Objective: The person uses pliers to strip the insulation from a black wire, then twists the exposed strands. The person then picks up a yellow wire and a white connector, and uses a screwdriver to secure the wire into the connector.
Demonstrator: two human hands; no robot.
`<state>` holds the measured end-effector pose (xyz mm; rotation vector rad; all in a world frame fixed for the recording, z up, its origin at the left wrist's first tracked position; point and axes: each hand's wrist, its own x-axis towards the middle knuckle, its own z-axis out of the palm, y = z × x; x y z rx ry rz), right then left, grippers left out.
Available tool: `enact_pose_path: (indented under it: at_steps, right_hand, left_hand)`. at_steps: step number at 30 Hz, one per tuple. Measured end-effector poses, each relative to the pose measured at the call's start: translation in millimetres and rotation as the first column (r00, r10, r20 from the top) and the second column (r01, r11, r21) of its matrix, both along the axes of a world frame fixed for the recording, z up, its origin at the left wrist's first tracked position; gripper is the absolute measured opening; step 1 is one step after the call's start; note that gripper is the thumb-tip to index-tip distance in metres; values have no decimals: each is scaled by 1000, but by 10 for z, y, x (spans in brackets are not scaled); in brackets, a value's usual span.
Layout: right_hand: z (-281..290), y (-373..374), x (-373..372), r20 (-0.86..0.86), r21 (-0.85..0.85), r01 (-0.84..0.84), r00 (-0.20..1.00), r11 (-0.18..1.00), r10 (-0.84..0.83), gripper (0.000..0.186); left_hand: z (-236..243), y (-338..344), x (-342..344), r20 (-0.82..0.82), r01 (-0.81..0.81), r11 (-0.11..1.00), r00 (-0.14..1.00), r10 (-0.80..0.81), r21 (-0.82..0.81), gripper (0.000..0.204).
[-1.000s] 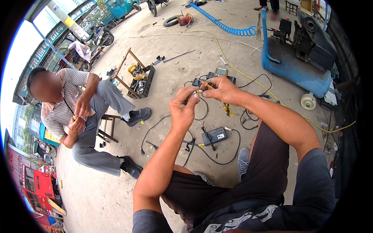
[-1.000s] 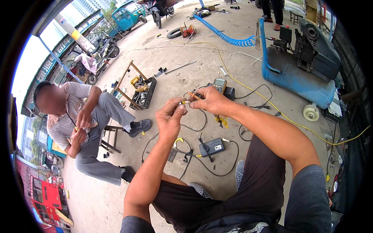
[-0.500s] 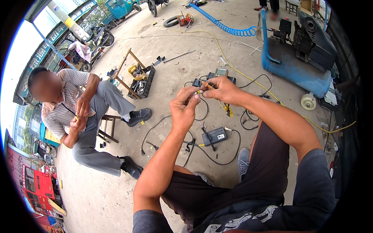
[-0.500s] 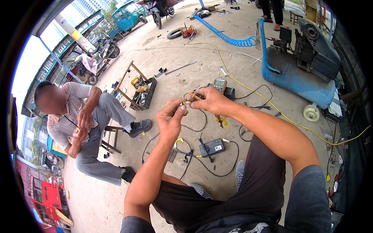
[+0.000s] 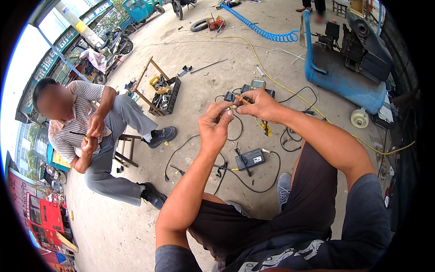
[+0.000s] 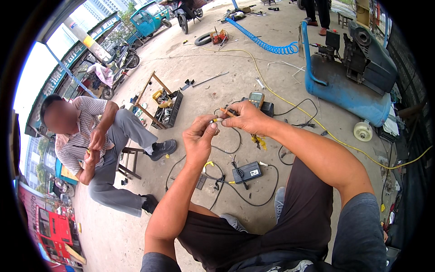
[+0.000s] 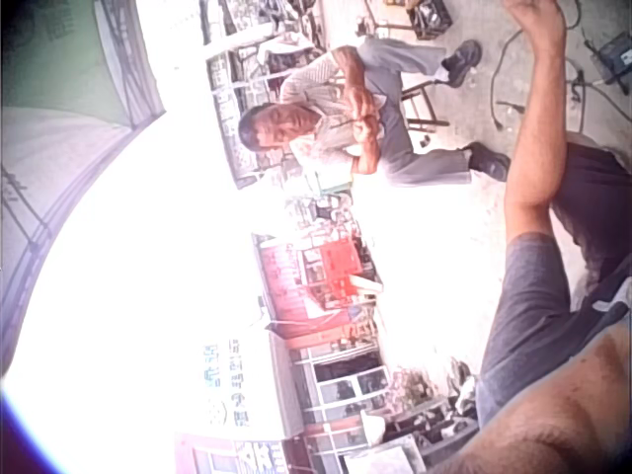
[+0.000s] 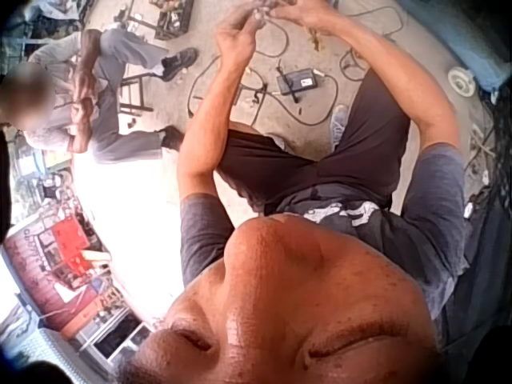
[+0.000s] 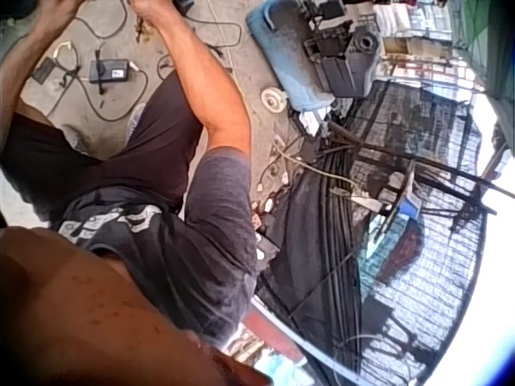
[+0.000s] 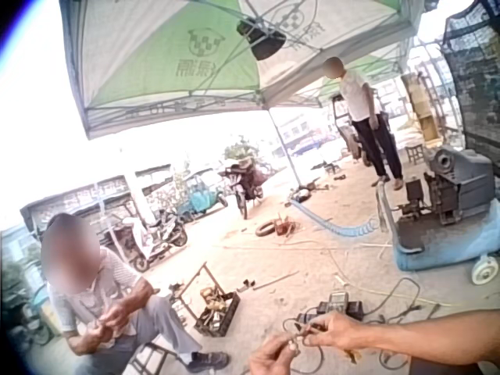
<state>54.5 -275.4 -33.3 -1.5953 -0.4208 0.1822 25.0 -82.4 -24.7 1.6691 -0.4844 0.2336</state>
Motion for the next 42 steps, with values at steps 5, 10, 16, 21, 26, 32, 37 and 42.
enact_pose_path:
  at_steps: [5, 10, 16, 21, 26, 32, 37, 42]
  right_hand:
    - [-36, -3, 17, 6, 0, -4, 1000, 1000, 4, 23]
    - [-61, -3, 29, 0, -19, -3, 1000, 1000, 3, 23]
    - [-63, -13, 35, -1, -42, -5, 1000, 999, 5, 23]
    - [-23, -10, 16, -37, -41, -15, 999, 999, 14, 24]
    - [-37, 7, 14, -49, -41, -4, 999, 999, 2, 25]
    - [-10, -20, 9, -61, -73, 47, 997, 996, -52, 26]
    - [-32, -21, 34, -89, -54, 45, 995, 998, -50, 26]
    - [-37, -6, 24, -75, -105, 22, 997, 994, -30, 27]
  left_hand:
    - [-71, 26, 41, -15, -16, 1000, 1000, 17, 16, 19]
    - [-96, 28, 53, -58, -1, 999, 998, -2, -38, 22]
    - [-77, 24, 54, -117, -17, 998, 993, 11, -54, 23]
    - [-84, 38, 76, -133, -57, 998, 990, 57, 4, 27]
    - [-133, 97, 159, -20, -159, 979, 986, 163, 124, 34]
    - [-185, 193, 197, 18, -316, 934, 948, 318, 165, 35]
    - [-80, 93, 131, -198, -229, 973, 954, 224, 1, 27]
    - [-113, 16, 111, -330, -42, 999, 943, 29, -32, 25]
